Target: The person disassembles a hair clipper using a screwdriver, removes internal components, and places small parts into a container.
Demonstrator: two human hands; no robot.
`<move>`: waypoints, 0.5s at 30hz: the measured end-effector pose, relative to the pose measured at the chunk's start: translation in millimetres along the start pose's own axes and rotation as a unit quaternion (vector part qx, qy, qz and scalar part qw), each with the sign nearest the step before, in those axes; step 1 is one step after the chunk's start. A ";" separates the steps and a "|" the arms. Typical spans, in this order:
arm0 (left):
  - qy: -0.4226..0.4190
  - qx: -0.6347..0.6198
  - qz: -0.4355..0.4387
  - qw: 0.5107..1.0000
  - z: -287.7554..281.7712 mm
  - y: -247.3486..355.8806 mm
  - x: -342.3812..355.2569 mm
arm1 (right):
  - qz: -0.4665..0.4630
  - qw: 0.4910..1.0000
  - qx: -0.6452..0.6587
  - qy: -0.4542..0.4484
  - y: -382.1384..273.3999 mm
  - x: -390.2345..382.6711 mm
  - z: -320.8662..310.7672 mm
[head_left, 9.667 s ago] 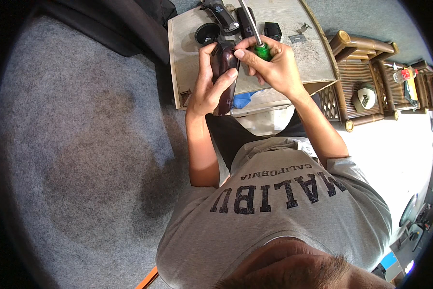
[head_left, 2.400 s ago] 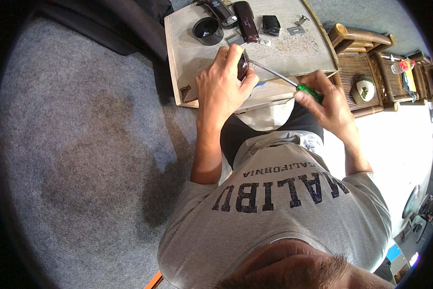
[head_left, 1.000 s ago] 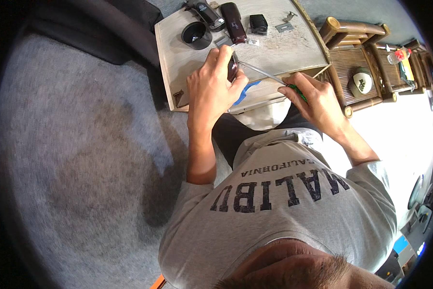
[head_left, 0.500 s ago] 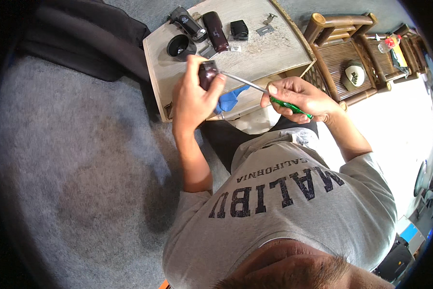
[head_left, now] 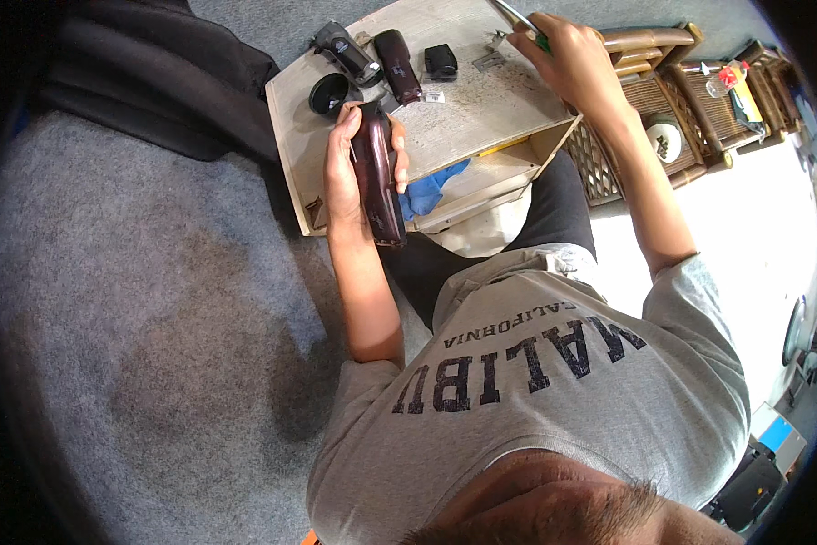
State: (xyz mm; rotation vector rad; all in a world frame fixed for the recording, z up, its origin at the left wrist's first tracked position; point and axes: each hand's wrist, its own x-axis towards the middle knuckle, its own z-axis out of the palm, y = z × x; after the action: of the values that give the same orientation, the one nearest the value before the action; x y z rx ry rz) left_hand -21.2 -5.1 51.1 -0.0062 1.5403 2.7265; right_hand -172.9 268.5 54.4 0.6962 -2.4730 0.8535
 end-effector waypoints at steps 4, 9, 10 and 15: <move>-0.037 -0.076 0.011 0.996 -7.7 -3.0 1.4 | 0.015 0.990 -0.112 -0.088 14.3 21.7 15.4; -0.045 -0.083 0.025 0.995 -11.5 -8.2 -0.5 | 0.022 0.990 -0.104 -0.094 28.3 28.1 26.5; -0.044 -0.078 0.024 0.996 -11.7 -7.7 -2.4 | 0.024 0.991 -0.087 -0.103 28.7 29.6 27.0; -0.063 -0.134 -0.008 0.989 -16.6 -4.3 -3.6 | 0.021 0.993 -0.047 -0.106 40.6 29.9 30.5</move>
State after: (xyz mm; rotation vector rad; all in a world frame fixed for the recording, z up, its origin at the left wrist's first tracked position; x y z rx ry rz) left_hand -17.5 -17.2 38.9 0.1481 1.1298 2.8347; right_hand -226.8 266.8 30.7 0.7377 -2.7060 0.7052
